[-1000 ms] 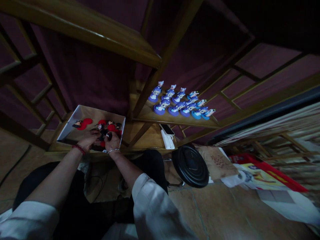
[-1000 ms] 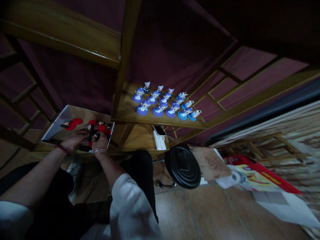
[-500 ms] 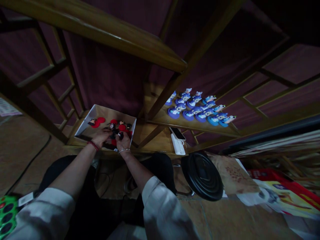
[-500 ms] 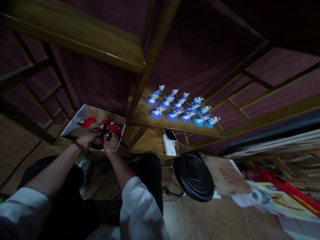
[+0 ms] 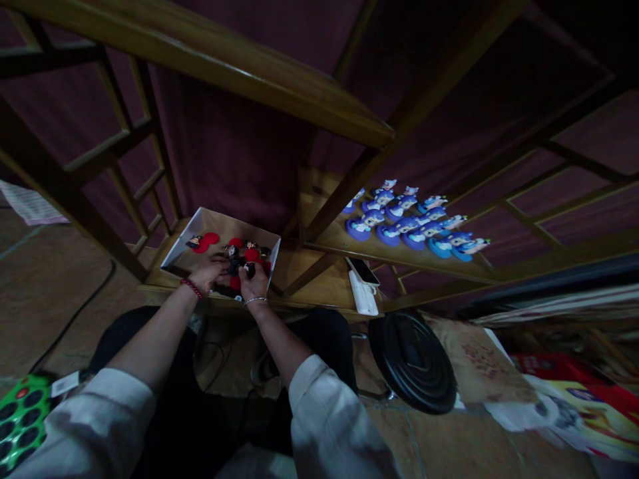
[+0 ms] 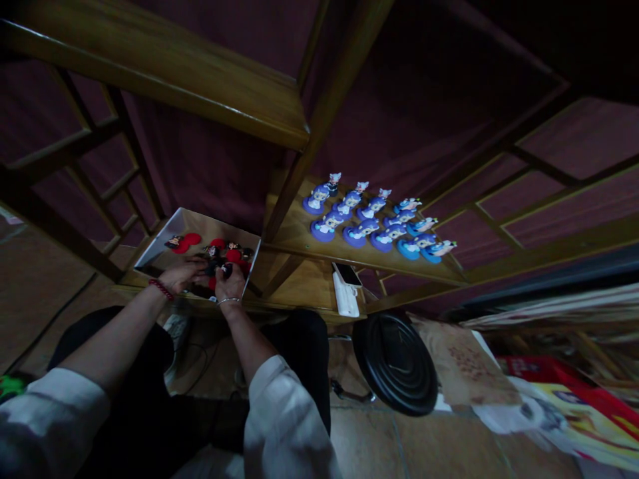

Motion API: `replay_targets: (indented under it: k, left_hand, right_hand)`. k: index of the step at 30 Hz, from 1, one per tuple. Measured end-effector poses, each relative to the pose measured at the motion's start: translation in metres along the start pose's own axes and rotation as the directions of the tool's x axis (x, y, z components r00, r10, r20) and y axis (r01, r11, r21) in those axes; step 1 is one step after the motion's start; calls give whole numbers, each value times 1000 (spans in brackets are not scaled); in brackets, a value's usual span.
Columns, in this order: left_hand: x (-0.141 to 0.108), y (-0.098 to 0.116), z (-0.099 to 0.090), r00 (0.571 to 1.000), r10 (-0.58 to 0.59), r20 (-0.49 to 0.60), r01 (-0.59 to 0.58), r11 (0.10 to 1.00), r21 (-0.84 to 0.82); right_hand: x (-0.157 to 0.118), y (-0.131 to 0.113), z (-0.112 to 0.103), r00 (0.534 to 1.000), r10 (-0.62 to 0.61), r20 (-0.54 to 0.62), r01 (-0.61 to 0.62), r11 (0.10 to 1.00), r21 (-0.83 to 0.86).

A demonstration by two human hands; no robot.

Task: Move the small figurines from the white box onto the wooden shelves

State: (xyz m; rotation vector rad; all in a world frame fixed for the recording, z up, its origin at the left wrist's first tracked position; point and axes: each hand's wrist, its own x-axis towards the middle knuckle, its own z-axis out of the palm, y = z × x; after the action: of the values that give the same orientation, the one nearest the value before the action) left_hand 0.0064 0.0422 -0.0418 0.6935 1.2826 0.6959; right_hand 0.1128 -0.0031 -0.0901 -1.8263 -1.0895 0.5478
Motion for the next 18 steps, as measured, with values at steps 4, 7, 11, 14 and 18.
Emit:
replay_targets:
  k: [4, 7, 11, 14, 18]
  left_hand:
    - [0, 0, 4, 1000, 3, -13, -3, 1000, 13]
    - [1, 1, 8, 1000, 22, -17, -22, 1000, 18]
    - [1, 2, 7, 999, 31, -16, -31, 999, -9]
    - [-1, 2, 4, 1000, 27, 7, -27, 999, -39]
    - [-1, 2, 1, 1000, 21, 20, -21, 1000, -9]
  right_hand:
    - [0, 1, 1, 1000, 0, -14, 0, 1000, 22]
    - [-1, 0, 0, 999, -4, -32, 5, 1000, 26]
    - [-1, -2, -2, 1000, -3, -17, 4, 1000, 26]
    - [-1, -3, -3, 1000, 0, 0, 0, 1000, 30]
    - [-1, -3, -2, 1000, -9, -2, 9, 1000, 28]
